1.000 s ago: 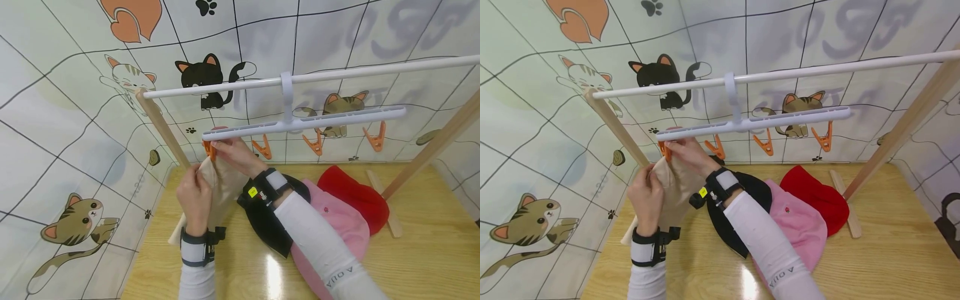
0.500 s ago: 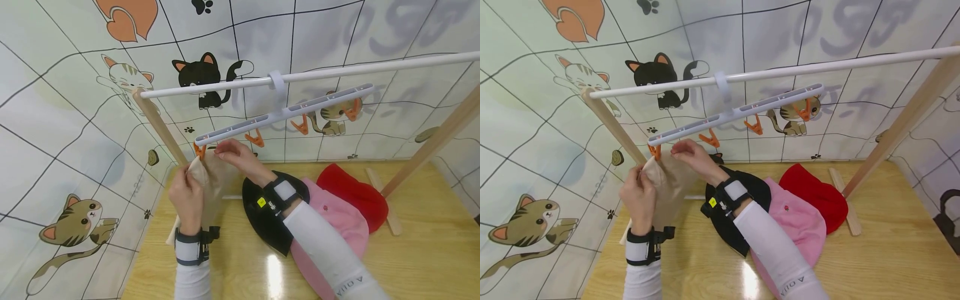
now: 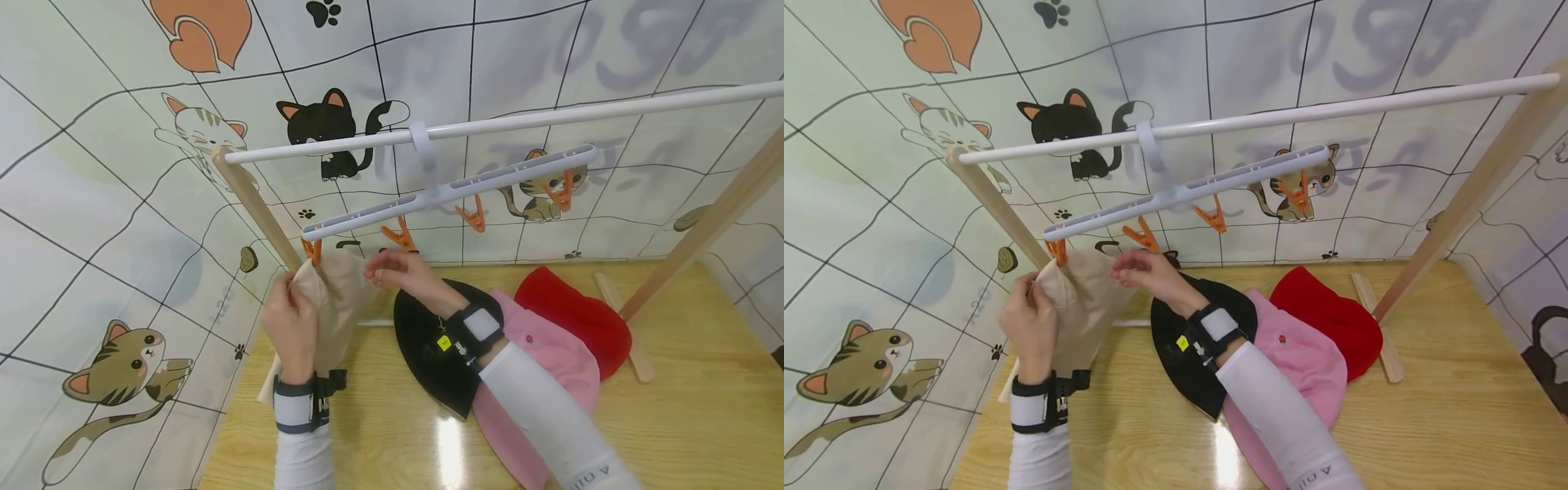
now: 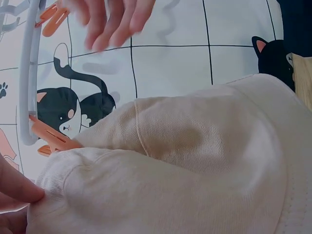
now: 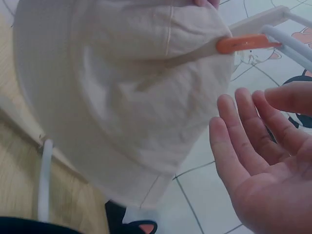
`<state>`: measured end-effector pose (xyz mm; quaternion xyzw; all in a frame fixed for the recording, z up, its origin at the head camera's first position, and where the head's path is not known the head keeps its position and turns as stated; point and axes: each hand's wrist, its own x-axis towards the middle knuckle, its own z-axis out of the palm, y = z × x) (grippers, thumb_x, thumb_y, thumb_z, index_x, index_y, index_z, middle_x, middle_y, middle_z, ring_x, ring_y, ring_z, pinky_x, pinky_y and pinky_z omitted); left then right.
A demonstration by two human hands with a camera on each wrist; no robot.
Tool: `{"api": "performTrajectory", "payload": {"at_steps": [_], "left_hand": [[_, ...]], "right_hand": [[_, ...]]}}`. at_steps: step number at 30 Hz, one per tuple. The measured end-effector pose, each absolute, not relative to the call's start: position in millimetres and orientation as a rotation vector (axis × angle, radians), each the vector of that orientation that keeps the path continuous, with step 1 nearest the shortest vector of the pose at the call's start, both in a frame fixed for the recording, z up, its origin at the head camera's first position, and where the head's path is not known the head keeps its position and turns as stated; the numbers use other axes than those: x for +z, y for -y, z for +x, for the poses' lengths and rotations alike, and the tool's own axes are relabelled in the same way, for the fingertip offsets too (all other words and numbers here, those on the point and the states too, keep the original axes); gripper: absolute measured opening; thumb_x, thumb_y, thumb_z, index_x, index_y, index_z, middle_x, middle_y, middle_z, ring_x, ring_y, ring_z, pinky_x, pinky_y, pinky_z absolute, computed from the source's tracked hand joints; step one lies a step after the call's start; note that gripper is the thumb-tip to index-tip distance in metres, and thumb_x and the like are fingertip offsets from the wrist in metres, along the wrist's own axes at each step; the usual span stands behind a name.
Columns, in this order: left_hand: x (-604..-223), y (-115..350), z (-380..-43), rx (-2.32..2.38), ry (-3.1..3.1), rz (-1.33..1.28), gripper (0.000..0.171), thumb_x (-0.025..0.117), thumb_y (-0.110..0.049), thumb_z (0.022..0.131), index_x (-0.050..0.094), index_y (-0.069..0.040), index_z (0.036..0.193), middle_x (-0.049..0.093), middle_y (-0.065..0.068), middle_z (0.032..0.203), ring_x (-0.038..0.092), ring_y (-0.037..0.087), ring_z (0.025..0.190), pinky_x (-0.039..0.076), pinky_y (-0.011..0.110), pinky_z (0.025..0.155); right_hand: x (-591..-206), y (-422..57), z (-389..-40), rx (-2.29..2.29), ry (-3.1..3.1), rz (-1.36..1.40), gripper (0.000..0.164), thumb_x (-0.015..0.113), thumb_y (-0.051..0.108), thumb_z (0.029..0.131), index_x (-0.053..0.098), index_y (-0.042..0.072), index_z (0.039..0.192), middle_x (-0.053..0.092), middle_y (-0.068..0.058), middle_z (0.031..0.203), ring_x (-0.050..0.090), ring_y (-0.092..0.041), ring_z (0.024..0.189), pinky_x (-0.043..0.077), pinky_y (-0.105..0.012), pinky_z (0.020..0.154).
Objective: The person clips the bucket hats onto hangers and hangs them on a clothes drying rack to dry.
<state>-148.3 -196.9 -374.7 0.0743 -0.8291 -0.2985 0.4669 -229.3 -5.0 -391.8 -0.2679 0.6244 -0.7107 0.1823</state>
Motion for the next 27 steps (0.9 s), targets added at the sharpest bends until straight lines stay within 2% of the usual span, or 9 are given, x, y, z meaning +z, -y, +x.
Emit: {"api": "performTrajectory", "payload": {"at_steps": [7,14,22,27], "left_hand": [[-374,202,-148,-0.728,2.046,0.188,0.017,0.051,0.008,0.08,0.063,0.007,0.091,0.068,0.026,0.084,0.063,0.038,0.073,0.049,0.051,0.061],[-376,210,-144,-0.722,2.091,0.208,0.018,0.051,0.007,0.081,0.063,0.007,0.094,0.068,0.028,0.086,0.062,0.04,0.073,0.048,0.051,0.061],[-378,221,-141,-0.729,2.075,0.245,0.017,0.051,0.006,0.081,0.062,0.008,0.093,0.067,0.029,0.084,0.062,0.041,0.073,0.047,0.052,0.061],[-381,226,-139,-0.727,2.081,0.28,0.015,0.051,0.005,0.082,0.062,0.009,0.092,0.067,0.029,0.085,0.062,0.041,0.074,0.048,0.052,0.063]], "right_hand": [[-411,-12,-227,-1.893,-1.857,-0.744,0.028,0.055,0.011,0.09,0.054,-0.003,0.114,0.06,-0.026,0.111,0.06,-0.028,0.098,0.05,-0.042,0.088],[-427,-24,-226,-1.824,-1.892,-0.632,0.025,0.051,0.007,0.091,0.053,-0.007,0.112,0.059,-0.031,0.11,0.061,-0.033,0.096,0.052,-0.039,0.085],[-439,-41,-218,-1.757,-1.932,-0.555,0.026,0.05,0.009,0.092,0.054,-0.008,0.111,0.062,-0.025,0.104,0.059,-0.039,0.096,0.052,-0.041,0.085],[-447,-54,-215,-1.769,-1.956,-0.538,0.027,0.051,0.011,0.092,0.054,-0.007,0.111,0.063,-0.027,0.104,0.06,-0.039,0.097,0.052,-0.041,0.085]]}}
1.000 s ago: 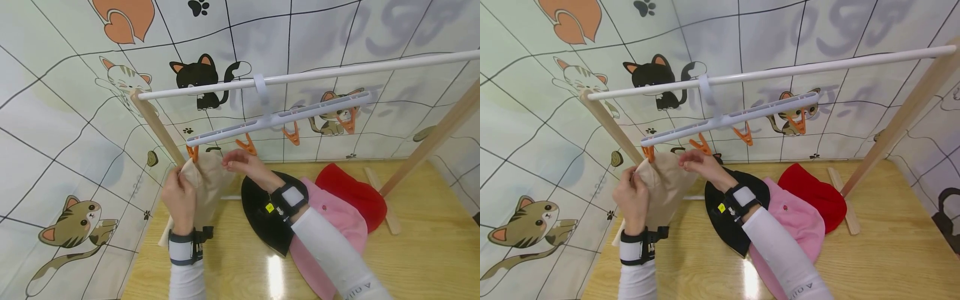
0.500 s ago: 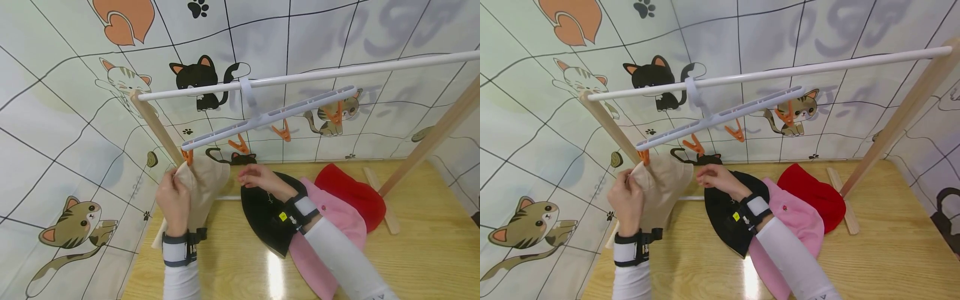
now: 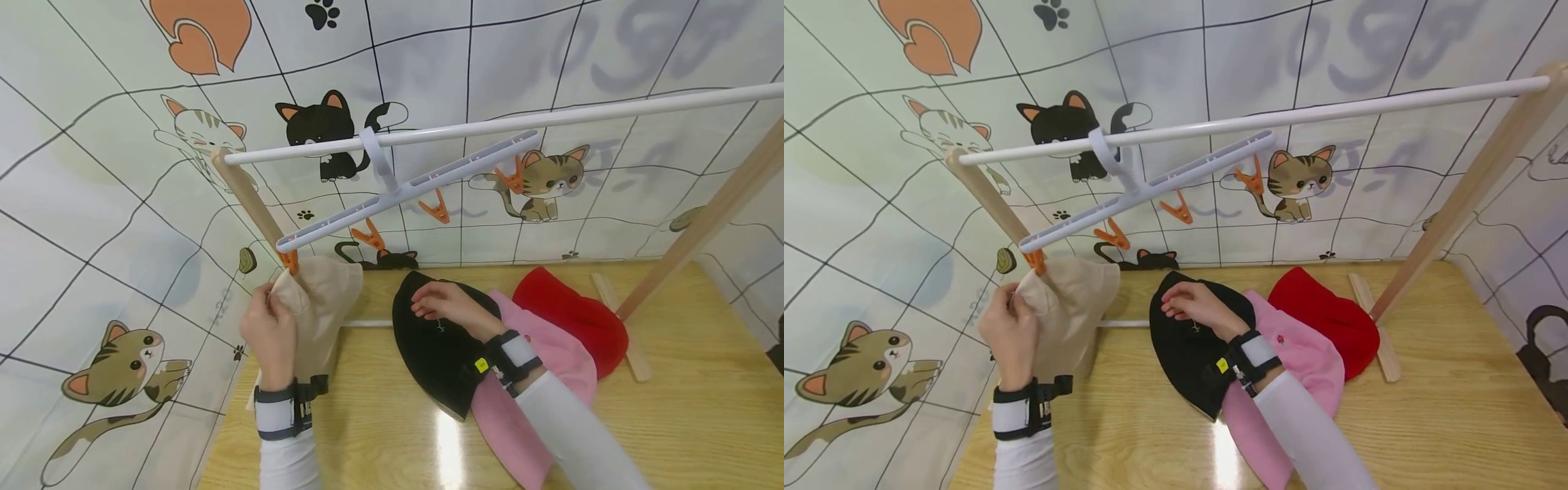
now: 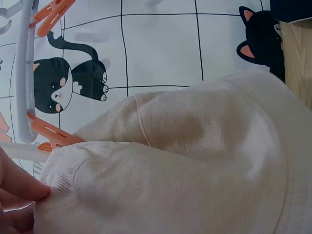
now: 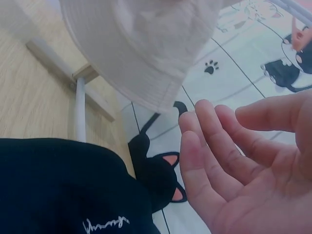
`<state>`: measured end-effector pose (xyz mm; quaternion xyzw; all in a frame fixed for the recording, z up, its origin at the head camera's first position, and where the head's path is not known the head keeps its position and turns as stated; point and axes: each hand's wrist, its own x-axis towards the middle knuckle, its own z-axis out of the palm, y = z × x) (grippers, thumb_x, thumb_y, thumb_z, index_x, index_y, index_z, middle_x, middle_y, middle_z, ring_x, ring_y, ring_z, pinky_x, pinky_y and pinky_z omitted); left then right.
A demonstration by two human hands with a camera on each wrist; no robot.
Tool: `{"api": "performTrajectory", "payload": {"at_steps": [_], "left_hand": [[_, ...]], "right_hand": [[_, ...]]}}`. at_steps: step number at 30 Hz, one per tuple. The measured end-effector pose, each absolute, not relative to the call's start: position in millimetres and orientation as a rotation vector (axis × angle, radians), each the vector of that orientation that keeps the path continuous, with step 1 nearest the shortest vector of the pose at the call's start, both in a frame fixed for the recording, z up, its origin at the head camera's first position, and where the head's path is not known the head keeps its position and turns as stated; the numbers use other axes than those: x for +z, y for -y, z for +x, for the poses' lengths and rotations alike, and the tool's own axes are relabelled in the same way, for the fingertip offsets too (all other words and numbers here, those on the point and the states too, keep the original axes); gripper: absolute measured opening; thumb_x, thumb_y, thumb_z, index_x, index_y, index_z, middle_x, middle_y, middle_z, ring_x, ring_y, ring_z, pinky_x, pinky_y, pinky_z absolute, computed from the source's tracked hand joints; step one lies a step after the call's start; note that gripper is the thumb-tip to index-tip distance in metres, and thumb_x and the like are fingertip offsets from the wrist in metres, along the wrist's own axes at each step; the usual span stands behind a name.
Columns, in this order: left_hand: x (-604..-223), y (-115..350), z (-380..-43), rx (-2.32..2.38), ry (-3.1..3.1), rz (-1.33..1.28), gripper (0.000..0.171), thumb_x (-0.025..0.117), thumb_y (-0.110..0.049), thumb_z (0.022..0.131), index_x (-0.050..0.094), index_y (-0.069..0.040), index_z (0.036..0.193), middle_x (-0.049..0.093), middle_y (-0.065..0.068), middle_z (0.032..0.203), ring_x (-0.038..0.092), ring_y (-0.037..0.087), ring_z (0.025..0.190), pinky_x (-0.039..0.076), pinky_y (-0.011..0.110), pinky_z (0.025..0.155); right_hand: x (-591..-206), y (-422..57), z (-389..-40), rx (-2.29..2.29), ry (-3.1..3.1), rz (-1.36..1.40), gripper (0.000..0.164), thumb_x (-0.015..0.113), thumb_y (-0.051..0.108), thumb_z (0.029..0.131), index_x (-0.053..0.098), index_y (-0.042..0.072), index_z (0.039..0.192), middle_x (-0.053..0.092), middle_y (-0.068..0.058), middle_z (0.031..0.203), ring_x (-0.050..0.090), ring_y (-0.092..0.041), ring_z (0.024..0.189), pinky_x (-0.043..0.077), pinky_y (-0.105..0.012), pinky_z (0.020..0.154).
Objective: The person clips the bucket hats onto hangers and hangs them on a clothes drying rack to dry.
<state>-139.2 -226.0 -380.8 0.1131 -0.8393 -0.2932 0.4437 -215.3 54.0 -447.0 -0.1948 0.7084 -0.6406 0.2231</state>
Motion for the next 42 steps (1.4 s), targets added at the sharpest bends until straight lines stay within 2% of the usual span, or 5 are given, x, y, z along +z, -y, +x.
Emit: {"api": "performTrajectory", "payload": {"at_steps": [10,19,26,36,42], "left_hand": [[-392,226,-132,-0.72,2.094,0.309,0.015,0.051,0.005,0.082,0.063,0.008,0.092,0.068,0.028,0.083,0.063,0.04,0.071,0.048,0.051,0.059],[-402,224,-129,-0.697,2.08,0.302,0.012,0.053,0.007,0.081,0.063,0.008,0.088,0.068,0.028,0.079,0.062,0.039,0.064,0.048,0.051,0.054],[-408,220,-129,-0.675,2.091,0.294,0.012,0.055,0.007,0.081,0.063,0.008,0.089,0.068,0.026,0.078,0.061,0.038,0.063,0.046,0.049,0.054],[-416,210,-129,-0.672,2.11,0.259,0.011,0.055,0.005,0.082,0.062,0.008,0.09,0.068,0.026,0.08,0.061,0.039,0.064,0.046,0.049,0.055],[-419,205,-129,-0.692,2.145,0.237,0.011,0.056,0.003,0.084,0.061,0.008,0.093,0.068,0.027,0.081,0.062,0.037,0.064,0.049,0.048,0.055]], "right_hand": [[-462,-84,-208,-1.803,-1.936,-0.529,0.029,0.049,0.014,0.094,0.051,-0.004,0.115,0.06,-0.028,0.111,0.062,-0.031,0.096,0.05,-0.041,0.089],[-477,-114,-200,-1.926,-1.91,-0.354,0.036,0.05,0.016,0.094,0.047,-0.006,0.122,0.054,-0.03,0.119,0.052,-0.046,0.109,0.051,-0.02,0.083],[-484,-129,-192,-1.987,-1.907,-0.308,0.037,0.05,0.018,0.094,0.045,-0.004,0.123,0.053,-0.025,0.12,0.06,-0.027,0.103,0.05,-0.021,0.085],[-492,-138,-176,-1.981,-1.918,-0.292,0.038,0.05,0.022,0.094,0.046,-0.004,0.122,0.055,-0.025,0.118,0.061,-0.026,0.101,0.05,-0.021,0.085],[-494,-141,-166,-1.987,-1.924,-0.281,0.038,0.05,0.021,0.094,0.046,-0.004,0.122,0.059,-0.017,0.115,0.061,-0.024,0.1,0.05,-0.02,0.084]]}}
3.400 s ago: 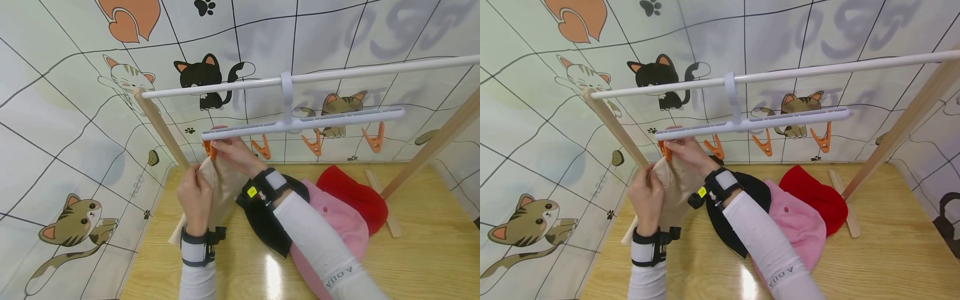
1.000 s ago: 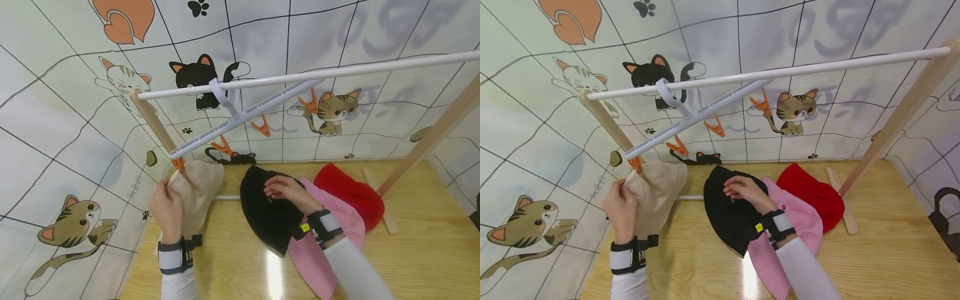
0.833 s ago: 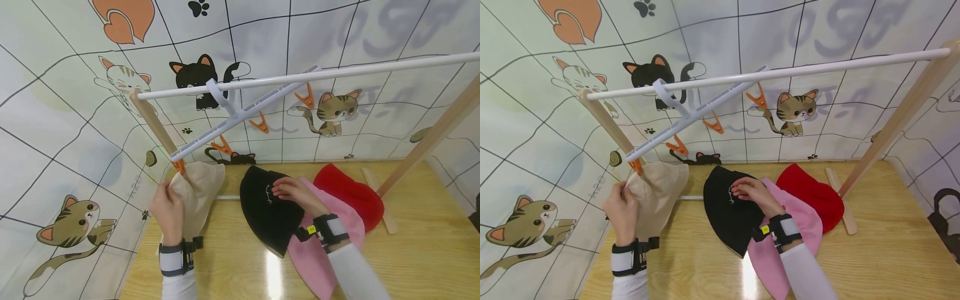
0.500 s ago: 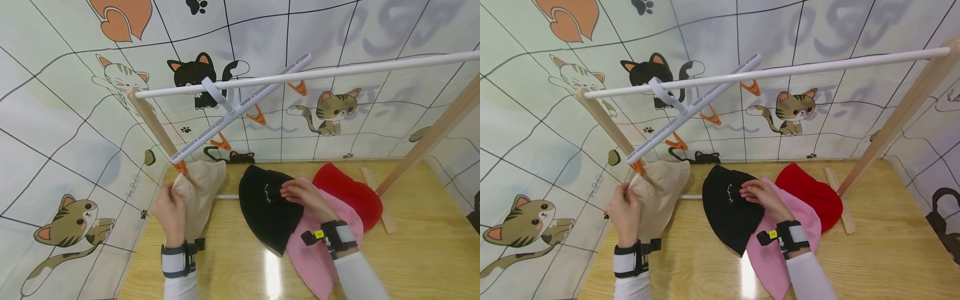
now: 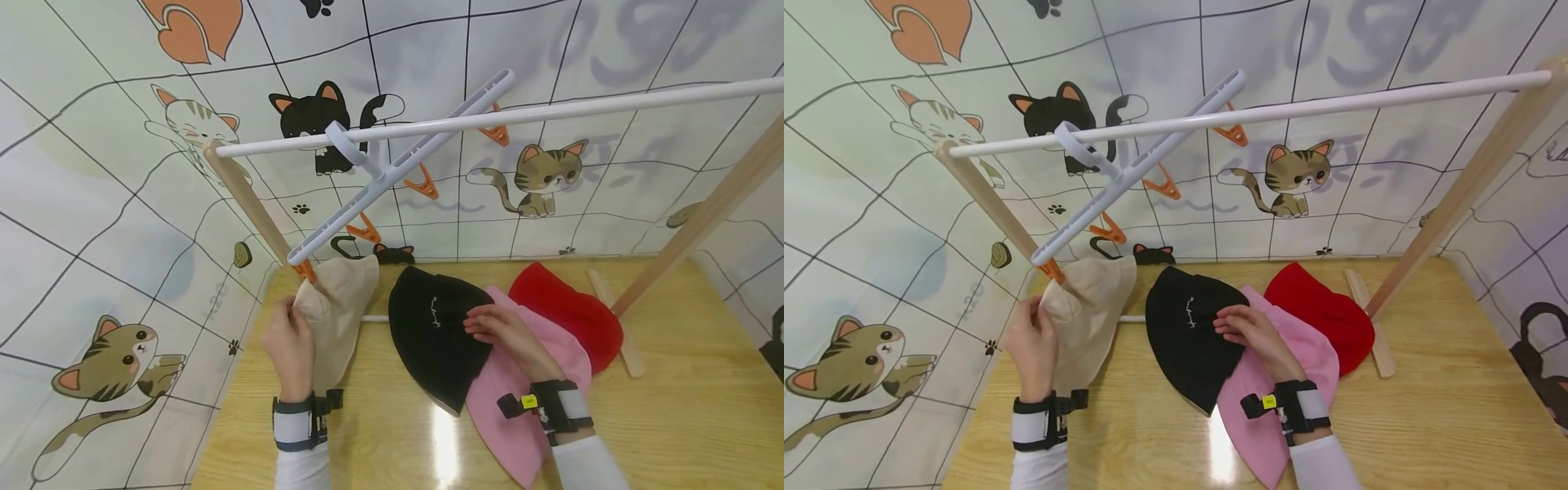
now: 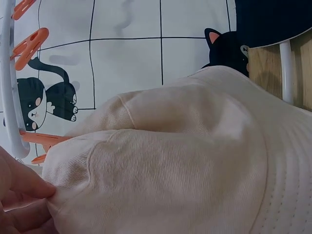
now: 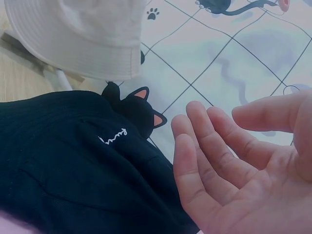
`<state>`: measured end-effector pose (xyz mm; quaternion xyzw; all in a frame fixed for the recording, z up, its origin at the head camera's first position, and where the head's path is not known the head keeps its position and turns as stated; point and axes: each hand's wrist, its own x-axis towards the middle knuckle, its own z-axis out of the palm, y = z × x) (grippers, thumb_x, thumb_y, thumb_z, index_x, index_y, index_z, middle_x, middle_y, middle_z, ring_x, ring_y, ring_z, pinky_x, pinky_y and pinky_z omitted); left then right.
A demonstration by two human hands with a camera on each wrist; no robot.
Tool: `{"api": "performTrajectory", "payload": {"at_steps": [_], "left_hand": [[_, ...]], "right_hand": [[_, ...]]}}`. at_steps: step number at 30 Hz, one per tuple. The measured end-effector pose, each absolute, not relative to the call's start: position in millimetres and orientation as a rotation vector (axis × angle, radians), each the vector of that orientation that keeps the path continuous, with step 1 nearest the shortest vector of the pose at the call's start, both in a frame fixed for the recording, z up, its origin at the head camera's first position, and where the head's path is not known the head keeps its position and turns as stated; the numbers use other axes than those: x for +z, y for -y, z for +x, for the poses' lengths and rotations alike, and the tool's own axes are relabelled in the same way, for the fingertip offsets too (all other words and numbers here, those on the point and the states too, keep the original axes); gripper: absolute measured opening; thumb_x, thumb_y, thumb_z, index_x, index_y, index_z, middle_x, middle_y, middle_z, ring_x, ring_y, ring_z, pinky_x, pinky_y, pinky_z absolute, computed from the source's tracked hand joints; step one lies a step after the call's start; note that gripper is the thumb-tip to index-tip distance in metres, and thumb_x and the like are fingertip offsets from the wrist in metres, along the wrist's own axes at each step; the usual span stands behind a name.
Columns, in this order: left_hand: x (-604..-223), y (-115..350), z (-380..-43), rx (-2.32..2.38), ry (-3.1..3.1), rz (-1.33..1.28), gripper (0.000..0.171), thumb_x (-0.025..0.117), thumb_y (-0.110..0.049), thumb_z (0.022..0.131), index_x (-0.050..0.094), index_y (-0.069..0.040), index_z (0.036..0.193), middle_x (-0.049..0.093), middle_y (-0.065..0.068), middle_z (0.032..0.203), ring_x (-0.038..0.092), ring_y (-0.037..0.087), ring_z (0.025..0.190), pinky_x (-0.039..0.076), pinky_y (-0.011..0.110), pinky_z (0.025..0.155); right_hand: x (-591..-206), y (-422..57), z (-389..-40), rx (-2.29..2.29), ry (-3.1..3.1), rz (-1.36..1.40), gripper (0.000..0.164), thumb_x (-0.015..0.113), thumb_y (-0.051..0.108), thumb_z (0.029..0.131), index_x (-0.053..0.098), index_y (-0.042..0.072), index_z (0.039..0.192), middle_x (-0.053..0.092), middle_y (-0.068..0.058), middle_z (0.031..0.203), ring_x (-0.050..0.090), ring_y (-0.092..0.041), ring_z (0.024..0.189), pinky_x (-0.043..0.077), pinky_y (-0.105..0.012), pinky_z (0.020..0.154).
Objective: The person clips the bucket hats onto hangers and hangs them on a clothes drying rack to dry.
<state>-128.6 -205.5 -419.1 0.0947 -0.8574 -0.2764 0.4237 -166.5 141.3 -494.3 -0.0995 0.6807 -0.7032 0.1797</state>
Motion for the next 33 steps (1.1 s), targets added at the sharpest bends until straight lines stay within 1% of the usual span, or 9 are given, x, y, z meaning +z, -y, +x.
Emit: {"api": "performTrajectory", "payload": {"at_steps": [4,8,13,16,20,24,28,30,33], "left_hand": [[-420,203,-129,-0.698,2.147,0.24,0.011,0.055,0.004,0.084,0.061,0.008,0.092,0.068,0.027,0.08,0.062,0.037,0.065,0.05,0.049,0.056],[-421,201,-128,-0.698,2.153,0.248,0.011,0.056,0.003,0.084,0.061,0.007,0.092,0.068,0.026,0.08,0.063,0.036,0.066,0.05,0.049,0.057],[-417,197,-125,-0.694,2.16,0.249,0.013,0.057,0.002,0.083,0.061,0.007,0.094,0.069,0.026,0.085,0.064,0.037,0.072,0.051,0.05,0.061],[-411,191,-120,-0.655,2.159,0.245,0.015,0.056,0.002,0.083,0.06,0.007,0.097,0.068,0.026,0.089,0.063,0.038,0.076,0.05,0.05,0.063],[-403,177,-112,-0.578,2.109,0.205,0.017,0.055,0.003,0.082,0.06,0.006,0.098,0.066,0.025,0.088,0.06,0.038,0.076,0.047,0.049,0.063],[-400,152,-106,-0.519,2.056,0.079,0.015,0.056,0.005,0.079,0.061,0.005,0.093,0.065,0.022,0.081,0.057,0.035,0.071,0.046,0.045,0.059],[-406,123,-105,-0.523,2.07,-0.055,0.016,0.058,0.008,0.075,0.061,0.004,0.09,0.063,0.018,0.078,0.058,0.031,0.072,0.048,0.041,0.059],[-411,110,-104,-0.548,2.094,-0.097,0.016,0.06,0.008,0.073,0.061,0.003,0.089,0.063,0.017,0.078,0.058,0.029,0.073,0.05,0.04,0.061],[-419,93,-103,-0.602,2.174,-0.119,0.015,0.06,0.004,0.076,0.062,0.001,0.091,0.064,0.015,0.082,0.059,0.026,0.077,0.052,0.037,0.063]], "right_hand": [[-494,-143,-161,-1.992,-1.902,-0.245,0.038,0.05,0.022,0.094,0.045,-0.003,0.123,0.058,-0.018,0.116,0.057,-0.034,0.106,0.05,-0.021,0.085],[-494,-145,-157,-1.994,-1.898,-0.224,0.037,0.049,0.022,0.095,0.045,-0.002,0.123,0.056,-0.02,0.118,0.053,-0.04,0.11,0.049,-0.021,0.086],[-494,-148,-155,-1.99,-1.921,-0.233,0.037,0.048,0.02,0.095,0.044,-0.003,0.124,0.056,-0.021,0.118,0.055,-0.037,0.108,0.05,-0.021,0.085],[-494,-149,-153,-1.995,-1.927,-0.211,0.037,0.05,0.02,0.094,0.046,-0.002,0.123,0.057,-0.019,0.117,0.058,-0.033,0.106,0.05,-0.021,0.085],[-494,-151,-151,-2.014,-1.917,-0.212,0.037,0.051,0.019,0.094,0.045,-0.003,0.123,0.058,-0.016,0.116,0.059,-0.03,0.104,0.05,-0.022,0.085],[-494,-155,-148,-2.054,-1.885,-0.227,0.038,0.05,0.017,0.094,0.044,-0.004,0.124,0.06,-0.01,0.114,0.061,-0.025,0.102,0.05,-0.022,0.086],[-494,-159,-145,-2.083,-1.867,-0.233,0.038,0.049,0.017,0.094,0.043,-0.004,0.125,0.061,-0.005,0.112,0.061,-0.02,0.101,0.05,-0.023,0.086],[-494,-161,-144,-2.079,-1.879,-0.249,0.039,0.049,0.017,0.094,0.042,-0.005,0.126,0.061,-0.006,0.113,0.061,-0.02,0.101,0.049,-0.023,0.087],[-494,-164,-142,-2.07,-1.89,-0.25,0.04,0.049,0.018,0.095,0.042,-0.004,0.126,0.059,-0.009,0.116,0.06,-0.024,0.104,0.049,-0.025,0.088]]}}
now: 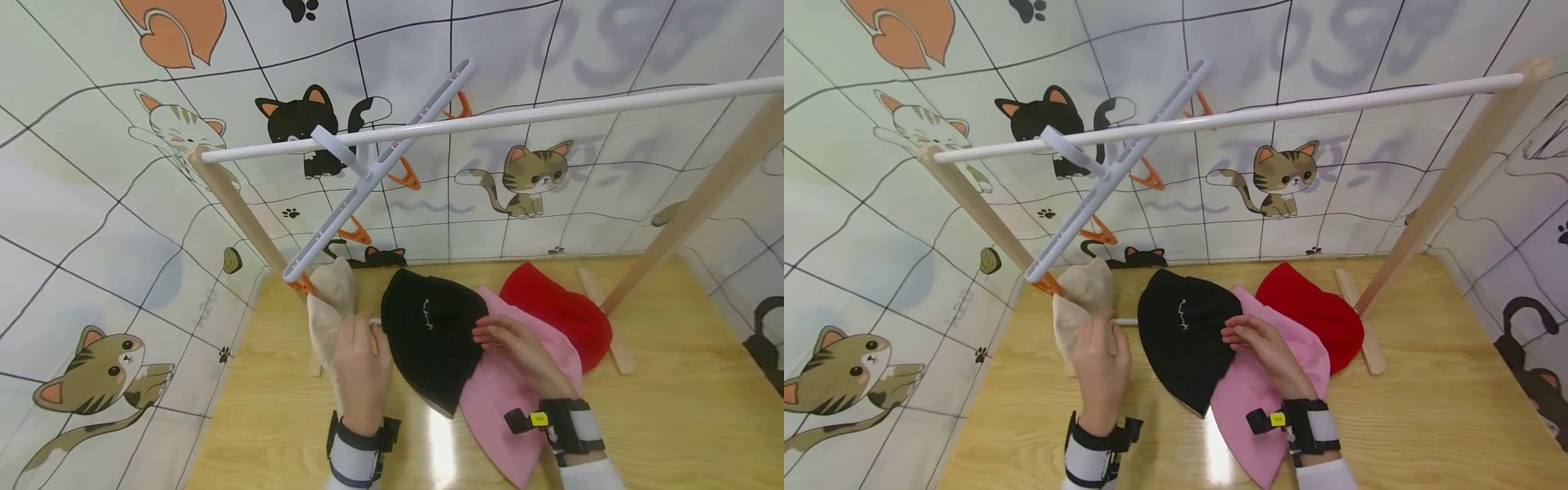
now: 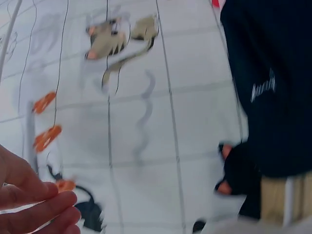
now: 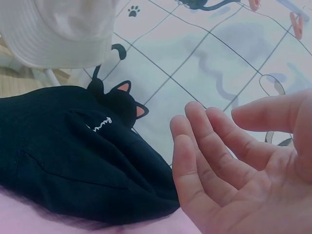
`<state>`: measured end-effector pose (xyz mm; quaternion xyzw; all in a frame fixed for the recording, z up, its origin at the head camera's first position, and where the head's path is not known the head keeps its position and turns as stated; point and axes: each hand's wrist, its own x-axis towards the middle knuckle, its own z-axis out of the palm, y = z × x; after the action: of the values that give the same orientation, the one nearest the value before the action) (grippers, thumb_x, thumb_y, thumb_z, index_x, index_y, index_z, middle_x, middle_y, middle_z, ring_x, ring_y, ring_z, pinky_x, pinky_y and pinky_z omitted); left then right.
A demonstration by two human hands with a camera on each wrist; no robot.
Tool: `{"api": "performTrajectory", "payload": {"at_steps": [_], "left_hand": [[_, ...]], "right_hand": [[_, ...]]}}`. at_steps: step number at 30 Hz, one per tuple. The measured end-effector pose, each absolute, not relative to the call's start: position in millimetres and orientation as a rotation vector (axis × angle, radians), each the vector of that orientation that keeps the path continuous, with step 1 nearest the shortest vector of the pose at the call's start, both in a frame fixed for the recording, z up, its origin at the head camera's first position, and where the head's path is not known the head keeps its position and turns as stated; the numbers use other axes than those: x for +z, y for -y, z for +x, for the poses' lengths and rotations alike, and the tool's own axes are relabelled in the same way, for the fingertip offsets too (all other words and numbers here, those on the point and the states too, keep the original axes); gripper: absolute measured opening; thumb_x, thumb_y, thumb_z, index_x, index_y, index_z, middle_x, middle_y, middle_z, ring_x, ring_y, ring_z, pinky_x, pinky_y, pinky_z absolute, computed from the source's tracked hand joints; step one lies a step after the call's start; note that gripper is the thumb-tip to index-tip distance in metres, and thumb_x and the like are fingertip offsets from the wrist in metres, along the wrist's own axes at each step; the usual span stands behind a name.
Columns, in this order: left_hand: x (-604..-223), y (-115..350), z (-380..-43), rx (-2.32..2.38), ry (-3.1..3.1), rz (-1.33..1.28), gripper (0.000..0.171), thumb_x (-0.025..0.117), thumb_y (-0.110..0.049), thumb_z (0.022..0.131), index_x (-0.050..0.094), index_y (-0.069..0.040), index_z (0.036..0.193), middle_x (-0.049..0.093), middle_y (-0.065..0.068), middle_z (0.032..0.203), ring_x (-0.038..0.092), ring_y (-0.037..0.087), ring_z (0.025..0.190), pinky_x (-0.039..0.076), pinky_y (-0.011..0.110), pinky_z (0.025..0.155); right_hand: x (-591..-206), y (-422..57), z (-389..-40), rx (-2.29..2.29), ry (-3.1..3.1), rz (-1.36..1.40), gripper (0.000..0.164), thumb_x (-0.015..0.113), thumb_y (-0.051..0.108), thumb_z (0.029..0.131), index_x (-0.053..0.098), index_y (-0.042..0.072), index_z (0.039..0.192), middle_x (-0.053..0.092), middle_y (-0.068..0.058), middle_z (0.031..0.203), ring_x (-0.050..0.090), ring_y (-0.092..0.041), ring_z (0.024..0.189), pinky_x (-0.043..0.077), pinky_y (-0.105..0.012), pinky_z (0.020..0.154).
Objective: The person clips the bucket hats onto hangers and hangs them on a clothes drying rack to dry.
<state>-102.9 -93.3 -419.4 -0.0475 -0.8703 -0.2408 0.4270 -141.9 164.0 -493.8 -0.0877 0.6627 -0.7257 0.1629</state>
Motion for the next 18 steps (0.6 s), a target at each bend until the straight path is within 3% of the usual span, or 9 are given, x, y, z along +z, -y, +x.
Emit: {"api": "performTrajectory", "payload": {"at_steps": [4,14,18], "left_hand": [[-433,69,-106,-0.673,2.268,-0.147,0.015,0.059,-0.001,0.08,0.062,-0.002,0.094,0.066,0.013,0.088,0.061,0.025,0.082,0.053,0.037,0.069],[-471,25,-119,-0.709,2.459,-0.278,0.018,0.061,-0.002,0.078,0.064,-0.004,0.095,0.069,0.011,0.093,0.063,0.025,0.084,0.054,0.038,0.07],[-489,13,-128,-0.711,2.552,-0.306,0.018,0.061,-0.004,0.078,0.065,-0.005,0.096,0.07,0.011,0.094,0.064,0.024,0.083,0.055,0.038,0.071]], "right_hand": [[-493,-170,-137,-2.078,-1.873,-0.203,0.041,0.049,0.02,0.095,0.041,-0.003,0.128,0.059,-0.009,0.118,0.057,-0.03,0.109,0.048,-0.026,0.089],[-498,-182,-126,-2.208,-1.807,-0.25,0.038,0.046,0.011,0.095,0.041,-0.003,0.13,0.065,0.005,0.112,0.059,-0.022,0.106,0.049,-0.024,0.087],[-500,-189,-121,-2.261,-1.794,-0.206,0.039,0.045,0.01,0.095,0.04,-0.004,0.131,0.065,0.004,0.111,0.06,-0.023,0.106,0.049,-0.025,0.087]]}}
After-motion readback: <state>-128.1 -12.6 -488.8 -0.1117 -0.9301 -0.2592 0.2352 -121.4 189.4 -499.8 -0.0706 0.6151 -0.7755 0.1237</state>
